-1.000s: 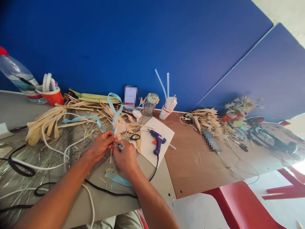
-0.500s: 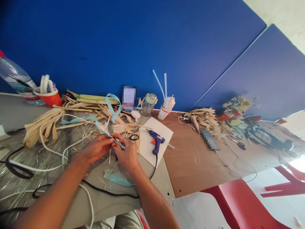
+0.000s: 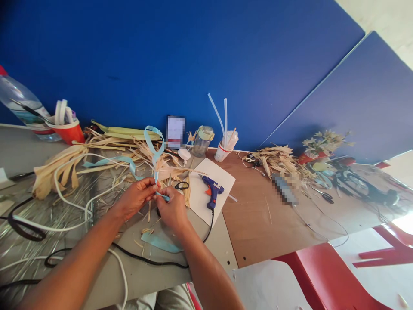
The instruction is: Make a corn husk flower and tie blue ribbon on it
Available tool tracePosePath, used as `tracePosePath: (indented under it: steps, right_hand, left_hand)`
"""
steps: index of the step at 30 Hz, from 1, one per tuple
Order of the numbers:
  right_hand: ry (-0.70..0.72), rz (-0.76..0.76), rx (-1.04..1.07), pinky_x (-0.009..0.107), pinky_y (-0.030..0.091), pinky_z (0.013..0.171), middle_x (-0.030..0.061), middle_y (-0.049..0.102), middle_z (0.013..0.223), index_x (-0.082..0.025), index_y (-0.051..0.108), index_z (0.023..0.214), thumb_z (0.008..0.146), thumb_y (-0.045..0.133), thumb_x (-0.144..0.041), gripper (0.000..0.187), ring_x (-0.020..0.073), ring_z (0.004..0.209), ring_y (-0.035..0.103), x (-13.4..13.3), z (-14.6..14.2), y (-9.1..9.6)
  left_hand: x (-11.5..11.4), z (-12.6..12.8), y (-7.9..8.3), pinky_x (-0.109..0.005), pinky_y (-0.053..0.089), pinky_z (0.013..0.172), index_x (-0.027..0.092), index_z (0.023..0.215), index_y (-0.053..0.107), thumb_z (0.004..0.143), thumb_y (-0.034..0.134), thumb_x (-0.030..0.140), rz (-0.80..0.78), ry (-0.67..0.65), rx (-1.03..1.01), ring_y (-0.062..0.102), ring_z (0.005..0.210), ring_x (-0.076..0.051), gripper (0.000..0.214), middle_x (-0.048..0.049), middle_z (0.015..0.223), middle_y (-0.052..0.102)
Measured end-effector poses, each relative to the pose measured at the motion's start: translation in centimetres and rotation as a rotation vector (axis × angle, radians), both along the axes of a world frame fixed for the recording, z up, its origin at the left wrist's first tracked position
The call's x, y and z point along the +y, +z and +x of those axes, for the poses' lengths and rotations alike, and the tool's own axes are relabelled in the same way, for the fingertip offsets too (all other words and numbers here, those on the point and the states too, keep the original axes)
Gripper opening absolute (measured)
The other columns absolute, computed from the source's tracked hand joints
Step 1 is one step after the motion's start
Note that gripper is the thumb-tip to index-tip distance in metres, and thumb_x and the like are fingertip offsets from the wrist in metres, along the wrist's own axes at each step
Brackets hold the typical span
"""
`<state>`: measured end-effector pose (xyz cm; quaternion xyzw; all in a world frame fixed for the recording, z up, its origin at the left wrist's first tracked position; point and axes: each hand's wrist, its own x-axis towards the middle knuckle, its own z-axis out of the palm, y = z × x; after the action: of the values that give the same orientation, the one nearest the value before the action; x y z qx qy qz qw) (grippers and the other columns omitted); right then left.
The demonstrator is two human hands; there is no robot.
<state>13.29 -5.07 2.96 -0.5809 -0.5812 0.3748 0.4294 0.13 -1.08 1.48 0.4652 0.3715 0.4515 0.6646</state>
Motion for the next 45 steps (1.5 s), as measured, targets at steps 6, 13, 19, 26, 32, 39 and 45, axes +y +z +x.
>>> tracePosePath:
  steps: [6, 13, 19, 26, 32, 39, 45]
  right_hand:
    - [0.048, -0.1, 0.297, 0.022, 0.029, 0.05, -0.0051, 0.047, 0.051, -0.017, 0.058, 0.06, 0.073, 0.057, -0.031, 0.019, 0.009, 0.051, 0.038, 0.6, 0.8, -0.2]
    - [0.064, -0.168, 0.406, 0.022, 0.02, 0.047, -0.0074, 0.039, 0.047, -0.016, 0.055, 0.058, 0.07, 0.06, -0.03, 0.019, 0.0067, 0.046, 0.028, 0.7, 0.8, 0.1]
    - [0.113, -0.219, 0.504, 0.022, 0.019, 0.047, -0.008, 0.038, 0.047, -0.016, 0.055, 0.06, 0.067, 0.064, -0.034, 0.022, 0.0056, 0.045, 0.027, 0.7, 1.4, 0.3]
    - [0.17, -0.23, 0.48, 0.022, 0.02, 0.045, -0.0084, 0.036, 0.044, -0.017, 0.053, 0.059, 0.071, 0.064, -0.037, 0.026, 0.0059, 0.042, 0.029, 0.9, 1.9, -0.1]
    - [0.716, -0.31, 0.325, 0.024, 0.037, 0.055, 0.0038, 0.063, 0.066, -0.013, 0.068, 0.078, 0.083, 0.05, -0.053, 0.044, 0.0113, 0.056, 0.051, 0.6, 5.0, 1.6]
    - [0.054, -0.011, -0.26, 0.028, 0.042, 0.07, 0.0036, 0.066, 0.078, -0.017, 0.07, 0.084, 0.087, 0.047, -0.029, 0.026, 0.0163, 0.073, 0.058, 2.0, 5.7, 0.6]
    - [0.059, 0.047, -0.663, 0.028, 0.044, 0.08, 0.0088, 0.062, 0.106, -0.02, 0.065, 0.11, 0.08, 0.056, -0.02, 0.032, 0.0196, 0.091, 0.06, 1.3, 4.3, 0.5]
  left_hand:
    - [-0.1, 0.0, 0.1, -0.02, 0.027, 0.048, 0.015, 0.077, 0.059, 0.075, 0.066, 0.034, 0.028, -0.056, 0.06, 0.037, 0.052, -0.007, 0.02, 0.0036, 0.064, 0.049]
    - [-0.1, 0.2, 0.3, -0.021, 0.027, 0.047, 0.016, 0.075, 0.057, 0.076, 0.063, 0.035, 0.058, -0.069, 0.092, 0.034, 0.05, -0.007, 0.021, 0.0051, 0.061, 0.045]
    - [-0.4, 0.2, 0.7, -0.022, 0.033, 0.053, 0.017, 0.078, 0.057, 0.073, 0.066, 0.039, 0.012, -0.107, 0.079, 0.044, 0.059, -0.01, 0.024, 0.0027, 0.069, 0.052]
    - [-0.1, 0.2, -0.1, -0.02, 0.028, 0.047, 0.015, 0.076, 0.059, 0.073, 0.067, 0.037, 0.004, -0.073, 0.039, 0.036, 0.053, -0.007, 0.024, 0.0036, 0.066, 0.049]
    - [0.2, -1.2, 1.2, -0.017, 0.028, 0.045, 0.014, 0.074, 0.062, 0.065, 0.076, 0.032, -0.102, -0.059, -0.086, 0.04, 0.053, -0.006, 0.024, 0.0019, 0.066, 0.052]
    - [0.3, -1.9, 1.1, -0.015, 0.027, 0.041, 0.013, 0.074, 0.065, 0.066, 0.076, 0.023, -0.211, -0.124, -0.163, 0.034, 0.044, -0.001, 0.017, 0.0025, 0.064, 0.053]
    - [0.4, -1.5, 1.0, -0.013, 0.027, 0.039, 0.012, 0.073, 0.066, 0.061, 0.08, 0.025, -0.227, -0.054, -0.192, 0.036, 0.04, 0.001, 0.023, 0.0011, 0.067, 0.06]
